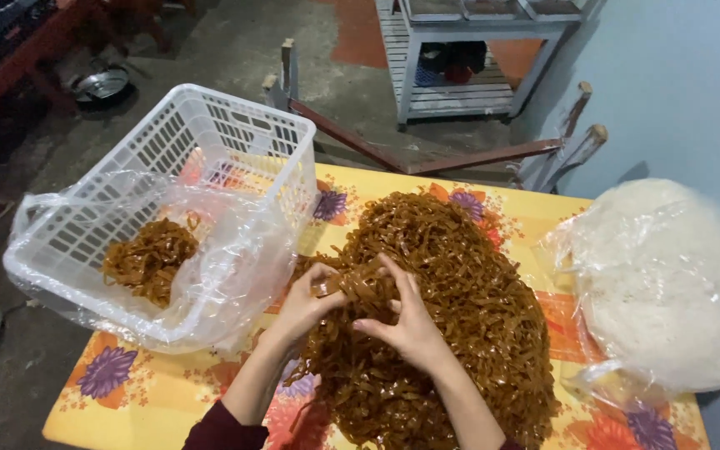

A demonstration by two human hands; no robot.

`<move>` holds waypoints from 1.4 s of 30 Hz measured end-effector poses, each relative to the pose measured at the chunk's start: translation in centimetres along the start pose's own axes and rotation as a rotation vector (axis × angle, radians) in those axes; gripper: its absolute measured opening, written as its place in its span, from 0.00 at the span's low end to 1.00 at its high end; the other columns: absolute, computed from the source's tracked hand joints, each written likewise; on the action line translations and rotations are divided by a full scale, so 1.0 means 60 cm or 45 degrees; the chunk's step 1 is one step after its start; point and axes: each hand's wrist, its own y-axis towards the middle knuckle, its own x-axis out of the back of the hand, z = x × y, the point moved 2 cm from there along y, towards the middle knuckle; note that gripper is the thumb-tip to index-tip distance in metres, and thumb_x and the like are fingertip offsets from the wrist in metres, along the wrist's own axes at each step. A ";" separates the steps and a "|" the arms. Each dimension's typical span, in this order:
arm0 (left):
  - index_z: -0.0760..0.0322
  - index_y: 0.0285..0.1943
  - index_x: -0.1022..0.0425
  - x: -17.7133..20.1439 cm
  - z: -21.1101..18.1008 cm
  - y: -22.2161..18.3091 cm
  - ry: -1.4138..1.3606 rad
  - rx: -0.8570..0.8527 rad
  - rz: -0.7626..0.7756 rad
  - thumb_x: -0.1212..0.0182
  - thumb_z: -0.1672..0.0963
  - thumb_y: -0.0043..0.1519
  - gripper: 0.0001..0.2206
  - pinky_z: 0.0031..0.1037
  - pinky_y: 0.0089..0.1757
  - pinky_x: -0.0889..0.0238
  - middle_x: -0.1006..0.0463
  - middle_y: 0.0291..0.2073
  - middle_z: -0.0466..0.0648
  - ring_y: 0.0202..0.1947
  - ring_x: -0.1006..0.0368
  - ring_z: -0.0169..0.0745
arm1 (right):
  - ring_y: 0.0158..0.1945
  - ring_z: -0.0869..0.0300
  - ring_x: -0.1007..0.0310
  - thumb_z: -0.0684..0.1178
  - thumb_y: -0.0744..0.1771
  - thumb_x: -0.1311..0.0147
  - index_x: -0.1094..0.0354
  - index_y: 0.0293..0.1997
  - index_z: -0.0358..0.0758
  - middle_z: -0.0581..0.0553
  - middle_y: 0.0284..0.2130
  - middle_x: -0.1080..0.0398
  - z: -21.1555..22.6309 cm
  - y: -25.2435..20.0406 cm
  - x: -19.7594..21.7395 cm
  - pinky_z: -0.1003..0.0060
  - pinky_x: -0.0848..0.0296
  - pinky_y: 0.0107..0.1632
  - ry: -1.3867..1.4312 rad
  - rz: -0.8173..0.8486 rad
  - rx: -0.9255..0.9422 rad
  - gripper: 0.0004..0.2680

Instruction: The person repeatedly picks up handfuls of brown noodles from a large pile on a table, separates them, and places them into a white plastic basket lined with a clear plastic bag. The process continues throughout the clip.

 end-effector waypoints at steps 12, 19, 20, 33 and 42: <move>0.57 0.75 0.65 -0.097 -0.071 -0.070 -0.006 -0.392 0.044 0.39 0.48 0.52 0.45 0.56 0.65 0.53 0.44 0.69 0.61 0.68 0.41 0.61 | 0.62 0.48 0.32 0.43 0.64 0.41 0.44 0.64 0.42 0.37 0.62 0.37 0.003 0.017 -0.040 0.47 0.32 0.65 0.085 -0.312 0.335 0.22; 0.70 0.72 0.57 -0.037 -0.278 -0.130 0.341 -1.163 -0.275 0.50 0.49 0.67 0.30 0.47 0.63 0.35 0.41 0.61 0.64 0.62 0.35 0.57 | 0.63 0.40 0.37 0.34 0.68 0.49 0.53 0.68 0.42 0.24 0.64 0.49 0.224 -0.017 0.017 0.41 0.26 0.63 0.469 -0.191 0.897 0.22; 0.67 0.73 0.56 -0.030 -0.297 -0.141 0.433 -1.239 -0.348 0.48 0.50 0.66 0.31 0.50 0.62 0.35 0.40 0.61 0.64 0.61 0.36 0.56 | 0.67 0.42 0.39 0.33 0.65 0.45 0.57 0.71 0.42 0.27 0.67 0.50 0.245 -0.027 0.021 0.43 0.32 0.69 0.534 -0.159 0.940 0.27; 0.42 0.74 0.46 0.013 -0.172 -0.080 0.466 -0.580 -0.050 0.31 0.50 0.52 0.39 0.56 0.61 0.47 0.35 0.68 0.56 0.65 0.36 0.56 | 0.24 0.64 0.35 0.47 0.73 0.70 0.34 0.62 0.45 0.46 0.29 0.34 -0.028 0.021 0.026 0.73 0.26 0.29 0.139 0.341 -0.580 0.15; 0.58 0.65 0.39 0.012 -0.181 -0.126 0.877 -0.442 -0.068 0.26 0.59 0.48 0.34 0.29 0.49 0.21 0.33 0.51 0.48 0.43 0.28 0.42 | 0.18 0.66 0.41 0.38 0.70 0.59 0.31 0.48 0.44 0.51 0.20 0.35 0.192 0.115 0.040 0.75 0.38 0.23 -0.745 0.073 0.143 0.09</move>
